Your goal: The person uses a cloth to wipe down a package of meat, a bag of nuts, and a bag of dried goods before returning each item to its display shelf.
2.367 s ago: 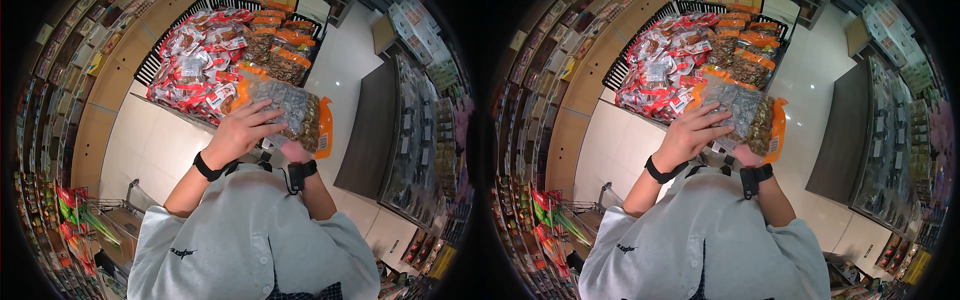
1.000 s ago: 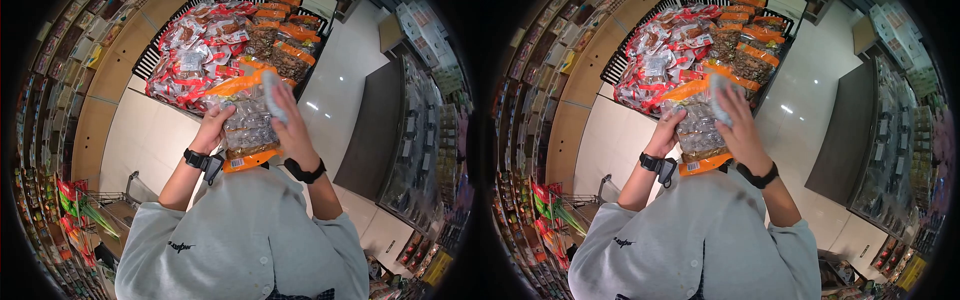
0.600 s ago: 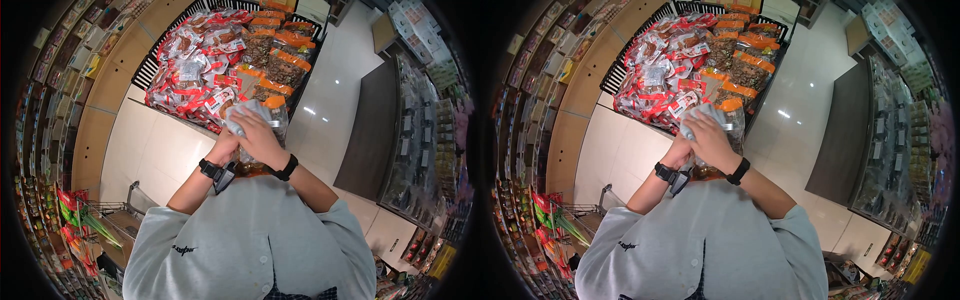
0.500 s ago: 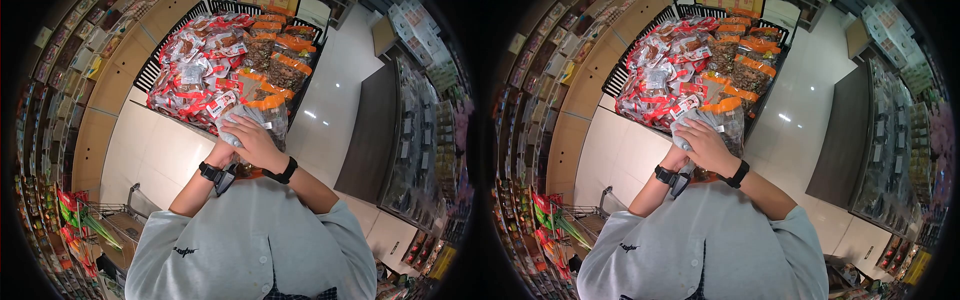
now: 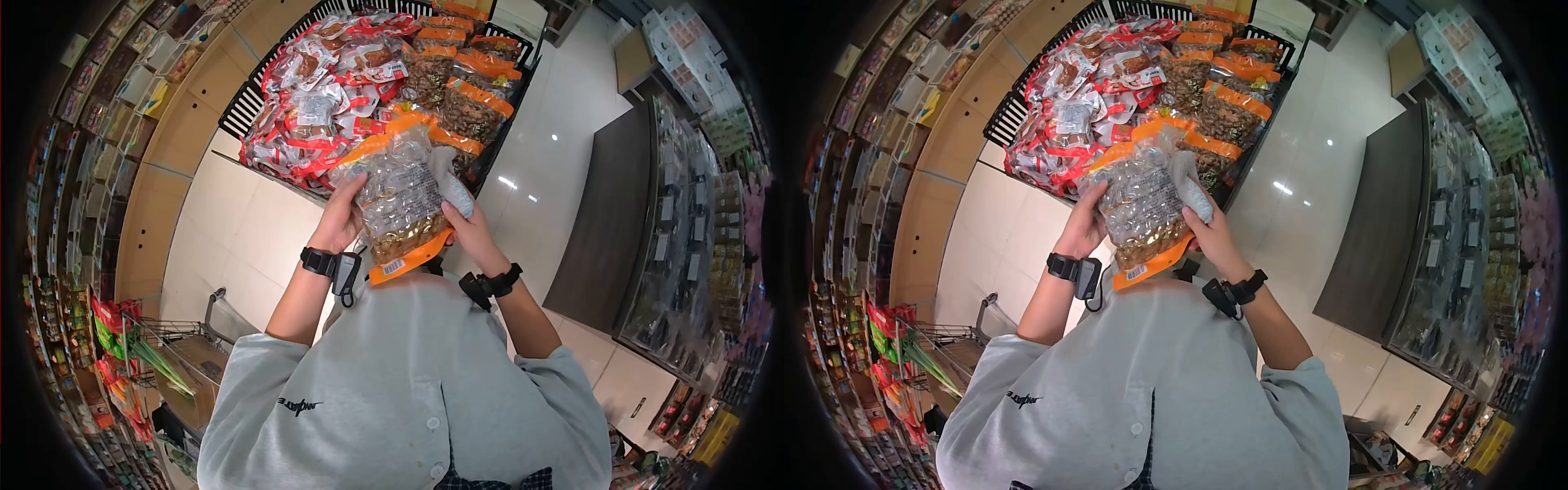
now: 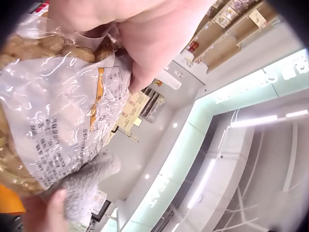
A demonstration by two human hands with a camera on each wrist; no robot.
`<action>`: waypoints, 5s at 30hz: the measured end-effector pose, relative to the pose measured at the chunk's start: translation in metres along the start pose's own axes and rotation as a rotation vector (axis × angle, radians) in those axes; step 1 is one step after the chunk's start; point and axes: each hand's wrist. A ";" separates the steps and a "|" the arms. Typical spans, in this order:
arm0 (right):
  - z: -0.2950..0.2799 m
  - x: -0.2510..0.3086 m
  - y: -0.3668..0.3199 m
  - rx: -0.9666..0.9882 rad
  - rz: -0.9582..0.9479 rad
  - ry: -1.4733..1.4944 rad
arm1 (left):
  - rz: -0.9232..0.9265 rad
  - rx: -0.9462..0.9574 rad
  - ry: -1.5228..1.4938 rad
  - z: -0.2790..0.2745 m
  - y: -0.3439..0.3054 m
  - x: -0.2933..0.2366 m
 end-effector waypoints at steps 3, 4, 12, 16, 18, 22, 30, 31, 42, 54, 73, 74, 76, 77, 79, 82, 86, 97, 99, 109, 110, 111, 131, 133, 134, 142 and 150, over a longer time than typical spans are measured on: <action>-0.013 0.018 0.009 -0.021 0.083 -0.040 | 0.171 0.114 0.089 0.000 -0.009 0.010; -0.012 0.019 0.014 -0.032 0.087 -0.036 | 0.157 0.156 0.050 0.001 -0.009 0.013; -0.017 0.073 -0.017 -0.166 -0.847 -1.028 | 0.202 0.150 -0.095 0.013 -0.004 0.013; -0.016 0.066 -0.027 -0.179 -1.006 -1.115 | 0.305 0.082 -0.092 0.012 -0.003 0.011; -0.008 0.069 -0.024 -0.190 -1.034 -1.100 | 0.344 0.086 -0.037 0.018 -0.008 0.010; 0.011 0.066 -0.022 -0.071 -1.100 -0.997 | 0.440 0.023 -0.017 0.023 -0.012 0.016; -0.008 0.073 -0.005 -0.099 -1.186 -1.067 | 0.387 0.000 -0.073 0.013 -0.016 -0.004; -0.005 0.070 -0.003 -0.090 -1.161 -1.061 | 0.420 0.037 -0.073 0.013 -0.014 -0.002; 0.040 0.061 -0.029 0.188 -1.074 -0.777 | 0.489 -0.116 -0.149 0.022 -0.016 -0.004; 0.102 0.068 -0.001 0.003 -1.008 -1.008 | 0.356 0.037 -0.074 0.015 0.008 0.021; 0.049 0.050 0.054 -0.250 -0.533 -0.958 | 0.300 0.110 -0.096 0.007 0.073 -0.040; 0.054 0.042 0.065 -0.254 -0.536 -0.961 | 0.409 0.101 0.039 0.012 0.068 -0.045; 0.068 0.029 0.074 -0.327 -0.160 -0.221 | 0.695 -0.023 0.544 0.015 0.061 -0.053; 0.075 0.050 0.065 -0.286 0.149 -0.156 | 0.731 0.132 0.759 0.012 0.059 -0.068; 0.080 0.069 0.047 -0.262 0.298 0.121 | 0.800 0.253 0.828 0.023 0.047 -0.093; 0.087 0.076 0.035 -0.148 0.444 0.566 | 0.841 0.506 0.900 0.040 0.035 -0.128; 0.110 0.072 0.027 -0.165 0.307 1.170 | 1.606 1.158 1.213 0.071 0.013 -0.159; 0.155 0.078 0.079 -0.316 -0.057 1.122 | 0.878 0.691 1.303 0.022 0.097 -0.224; 0.168 0.073 0.093 -0.384 -0.048 0.982 | 0.710 0.654 1.238 -0.011 0.128 -0.226; 0.170 0.067 0.130 -0.303 -0.334 -0.175 | -0.240 0.384 0.640 -0.024 0.161 -0.230; 0.166 0.069 0.132 -0.258 -0.346 -0.290 | -0.233 0.395 0.631 -0.012 0.166 -0.232; 0.162 0.067 0.138 -0.269 -0.339 -0.276 | -0.144 0.402 0.831 0.001 0.172 -0.233; 0.045 -0.026 0.338 -0.700 0.155 0.303 | 0.839 0.242 1.514 0.069 0.422 -0.095; 0.044 -0.021 0.321 -0.745 0.164 0.286 | 0.758 0.259 1.560 0.077 0.419 -0.101; 0.046 -0.010 0.309 -0.766 0.163 0.194 | 0.717 0.262 1.592 0.083 0.423 -0.105; 0.025 0.019 0.282 -0.858 0.198 0.074 | 0.725 0.283 1.539 0.078 0.441 -0.096; 0.092 0.074 0.239 -0.800 -0.722 -0.823 | 0.708 0.460 1.664 0.118 0.328 -0.154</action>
Point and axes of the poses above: each hand's wrist, its own y-axis towards the middle knuckle, its own z-axis out of the palm, x = y × z, and after that the axes turned 15 degrees about -x, right-handed
